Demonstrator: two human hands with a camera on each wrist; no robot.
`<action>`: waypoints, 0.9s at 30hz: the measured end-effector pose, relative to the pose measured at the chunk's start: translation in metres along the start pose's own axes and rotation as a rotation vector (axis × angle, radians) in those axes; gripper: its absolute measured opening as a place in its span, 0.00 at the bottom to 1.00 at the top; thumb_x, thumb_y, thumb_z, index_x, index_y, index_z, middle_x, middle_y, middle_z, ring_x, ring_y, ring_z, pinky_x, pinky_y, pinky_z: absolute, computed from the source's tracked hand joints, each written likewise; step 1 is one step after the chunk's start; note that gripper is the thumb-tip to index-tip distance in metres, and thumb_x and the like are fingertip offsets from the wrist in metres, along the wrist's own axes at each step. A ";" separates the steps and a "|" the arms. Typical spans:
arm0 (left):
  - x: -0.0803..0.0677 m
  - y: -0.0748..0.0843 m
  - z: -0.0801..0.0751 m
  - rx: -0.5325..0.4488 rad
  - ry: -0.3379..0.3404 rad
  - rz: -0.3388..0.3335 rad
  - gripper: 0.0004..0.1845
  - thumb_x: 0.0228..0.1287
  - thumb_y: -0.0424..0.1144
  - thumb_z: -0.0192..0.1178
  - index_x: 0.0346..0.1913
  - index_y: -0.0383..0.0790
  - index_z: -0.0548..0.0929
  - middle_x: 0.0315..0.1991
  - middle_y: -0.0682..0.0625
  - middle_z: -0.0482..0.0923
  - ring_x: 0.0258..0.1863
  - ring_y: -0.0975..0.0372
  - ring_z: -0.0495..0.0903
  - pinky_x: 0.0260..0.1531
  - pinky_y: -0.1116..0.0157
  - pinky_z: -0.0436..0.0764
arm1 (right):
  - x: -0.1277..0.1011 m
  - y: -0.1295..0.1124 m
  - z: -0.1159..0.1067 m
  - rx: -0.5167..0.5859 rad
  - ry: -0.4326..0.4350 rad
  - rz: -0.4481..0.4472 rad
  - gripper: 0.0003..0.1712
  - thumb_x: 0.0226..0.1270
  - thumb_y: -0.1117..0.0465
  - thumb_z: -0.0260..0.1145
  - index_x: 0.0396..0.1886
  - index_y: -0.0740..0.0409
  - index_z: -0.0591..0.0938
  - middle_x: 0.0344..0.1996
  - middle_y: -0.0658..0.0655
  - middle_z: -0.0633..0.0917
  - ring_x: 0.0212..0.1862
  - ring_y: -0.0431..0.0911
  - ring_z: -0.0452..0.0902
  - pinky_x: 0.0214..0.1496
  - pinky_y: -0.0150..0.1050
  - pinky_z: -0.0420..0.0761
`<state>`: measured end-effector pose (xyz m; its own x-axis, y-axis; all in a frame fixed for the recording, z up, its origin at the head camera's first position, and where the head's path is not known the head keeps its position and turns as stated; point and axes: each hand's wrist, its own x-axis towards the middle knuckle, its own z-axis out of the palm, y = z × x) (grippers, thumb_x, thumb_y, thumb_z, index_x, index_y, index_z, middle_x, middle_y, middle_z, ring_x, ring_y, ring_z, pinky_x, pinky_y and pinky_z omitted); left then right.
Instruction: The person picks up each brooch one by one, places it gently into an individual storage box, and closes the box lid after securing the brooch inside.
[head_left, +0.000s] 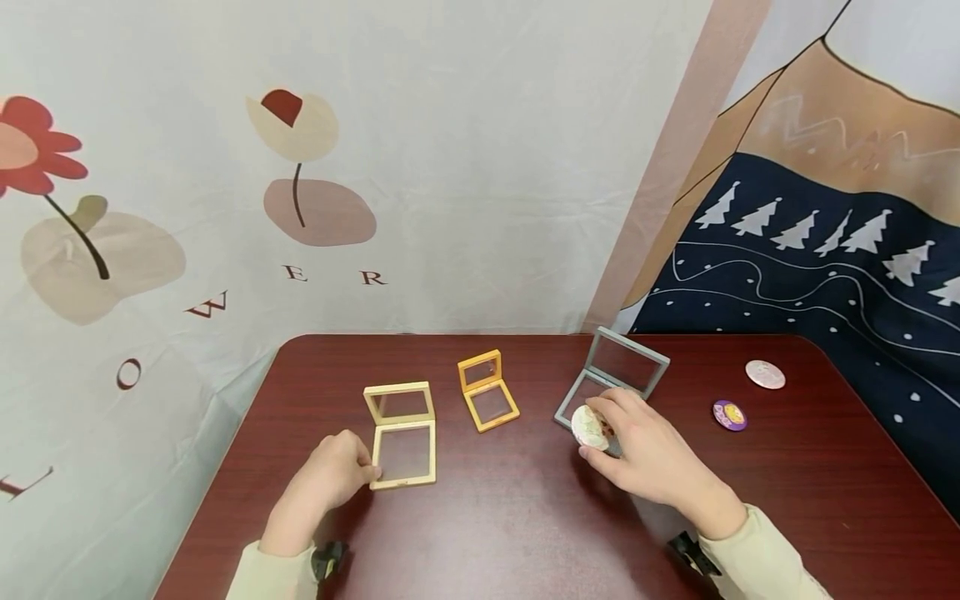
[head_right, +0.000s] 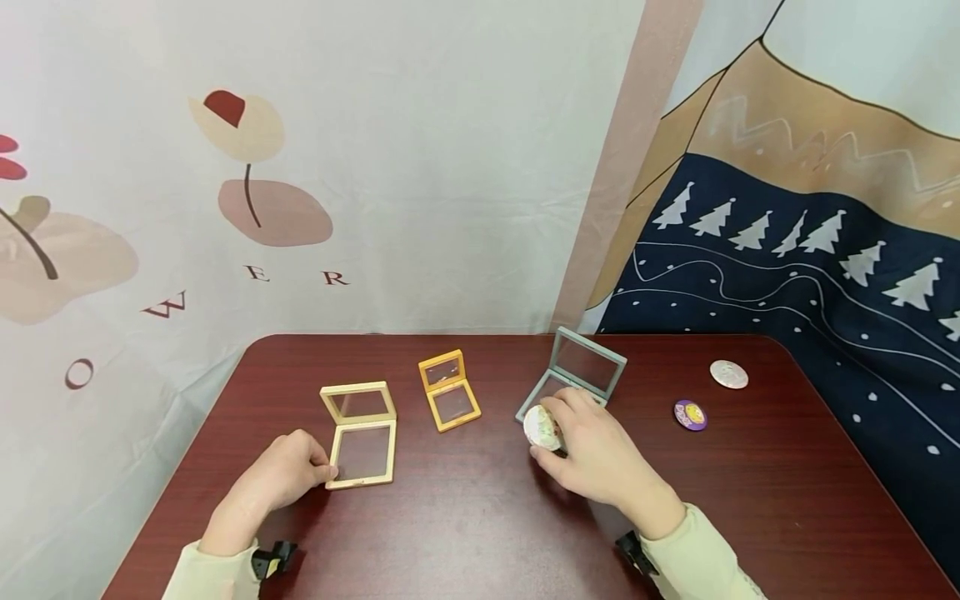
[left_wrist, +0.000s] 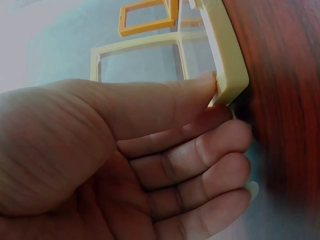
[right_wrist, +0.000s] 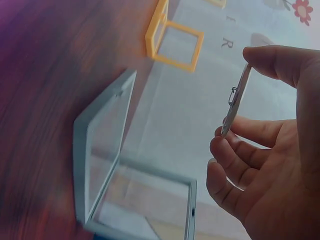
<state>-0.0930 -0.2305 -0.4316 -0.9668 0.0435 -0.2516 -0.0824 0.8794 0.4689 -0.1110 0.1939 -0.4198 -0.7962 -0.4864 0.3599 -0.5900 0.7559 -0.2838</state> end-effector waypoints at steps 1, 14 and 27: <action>0.000 0.000 0.000 -0.001 -0.005 0.000 0.19 0.63 0.33 0.73 0.15 0.42 0.81 0.13 0.56 0.68 0.18 0.62 0.66 0.22 0.64 0.68 | 0.002 -0.002 0.001 0.003 -0.004 -0.006 0.29 0.57 0.51 0.79 0.56 0.60 0.83 0.51 0.52 0.81 0.50 0.45 0.76 0.49 0.45 0.80; -0.001 -0.001 0.000 -0.007 -0.021 0.013 0.20 0.65 0.34 0.72 0.15 0.43 0.82 0.13 0.55 0.69 0.18 0.62 0.66 0.22 0.64 0.68 | 0.025 -0.030 0.017 0.080 -0.052 -0.042 0.30 0.61 0.51 0.77 0.59 0.61 0.82 0.52 0.51 0.79 0.51 0.41 0.73 0.49 0.39 0.79; -0.002 -0.001 0.000 -0.008 -0.047 0.005 0.19 0.64 0.34 0.73 0.15 0.42 0.81 0.13 0.56 0.68 0.18 0.63 0.66 0.22 0.64 0.67 | 0.045 -0.055 0.033 0.138 -0.055 -0.113 0.31 0.61 0.52 0.77 0.59 0.63 0.82 0.51 0.52 0.78 0.50 0.42 0.72 0.48 0.37 0.79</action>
<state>-0.0912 -0.2317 -0.4315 -0.9549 0.0697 -0.2886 -0.0802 0.8753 0.4769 -0.1190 0.1158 -0.4172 -0.7276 -0.5908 0.3486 -0.6860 0.6293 -0.3652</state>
